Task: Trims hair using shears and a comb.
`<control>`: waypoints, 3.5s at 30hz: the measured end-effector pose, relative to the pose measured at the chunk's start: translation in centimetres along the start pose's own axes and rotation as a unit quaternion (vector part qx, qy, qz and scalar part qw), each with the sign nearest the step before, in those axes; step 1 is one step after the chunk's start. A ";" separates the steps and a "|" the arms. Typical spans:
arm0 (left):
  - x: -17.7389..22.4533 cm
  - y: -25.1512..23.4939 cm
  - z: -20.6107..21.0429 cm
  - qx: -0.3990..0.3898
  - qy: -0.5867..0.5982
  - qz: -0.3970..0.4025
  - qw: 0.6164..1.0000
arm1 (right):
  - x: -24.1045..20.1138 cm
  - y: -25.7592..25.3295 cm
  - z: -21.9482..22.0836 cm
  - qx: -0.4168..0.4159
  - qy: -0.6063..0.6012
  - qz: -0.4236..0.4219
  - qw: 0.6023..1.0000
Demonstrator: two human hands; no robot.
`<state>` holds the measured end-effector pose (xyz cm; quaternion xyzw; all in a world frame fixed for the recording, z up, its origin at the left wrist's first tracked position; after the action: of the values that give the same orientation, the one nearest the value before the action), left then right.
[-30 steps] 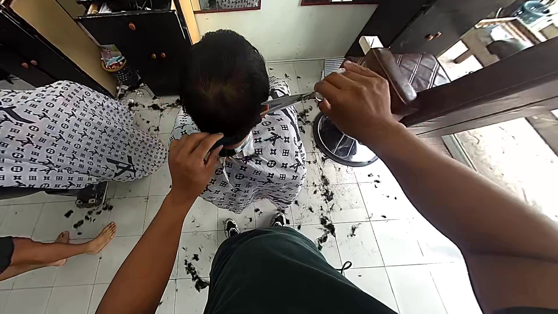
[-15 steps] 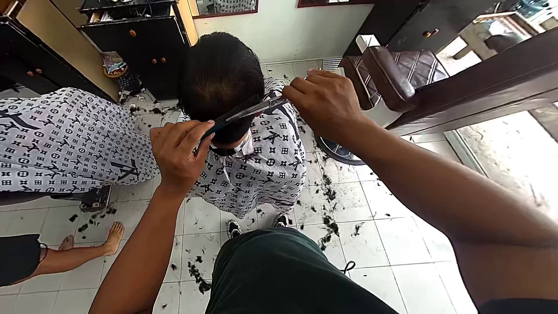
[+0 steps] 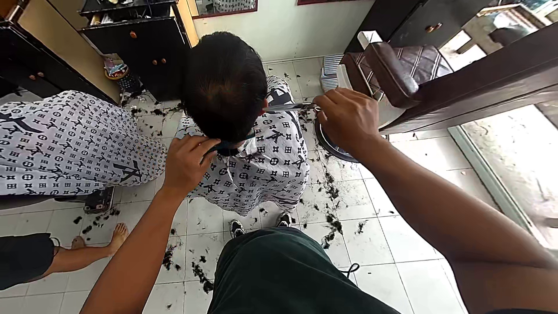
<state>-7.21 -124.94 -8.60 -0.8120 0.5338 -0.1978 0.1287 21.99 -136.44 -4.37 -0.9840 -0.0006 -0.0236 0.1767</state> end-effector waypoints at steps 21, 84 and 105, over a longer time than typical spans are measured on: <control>-0.9 -2.4 -5.7 0.129 0.067 -0.055 0.988 | -2.4 0.8 0.2 0.026 -0.148 0.028 0.988; 1.7 0.1 0.5 0.120 0.002 -0.092 0.989 | 0.0 -1.8 0.5 0.007 -0.070 -0.052 0.996; 1.8 -0.4 -4.7 0.263 0.066 -0.098 0.957 | -1.3 -3.6 -2.2 0.006 -0.059 -0.117 0.991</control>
<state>-8.41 -126.41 -3.88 -0.7827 0.3881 -0.3964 0.2822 20.54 -133.82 -1.13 -0.9758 -0.1262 0.0137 0.1781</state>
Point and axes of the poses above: each hand's wrist, its own y-axis away from the middle knuckle, its own z-axis out of the palm, x = y × z, the point moved 7 cm from there along -y, towards the middle knuckle, and after that the axes turned 10 degrees about -x, right-handed, at the moved point
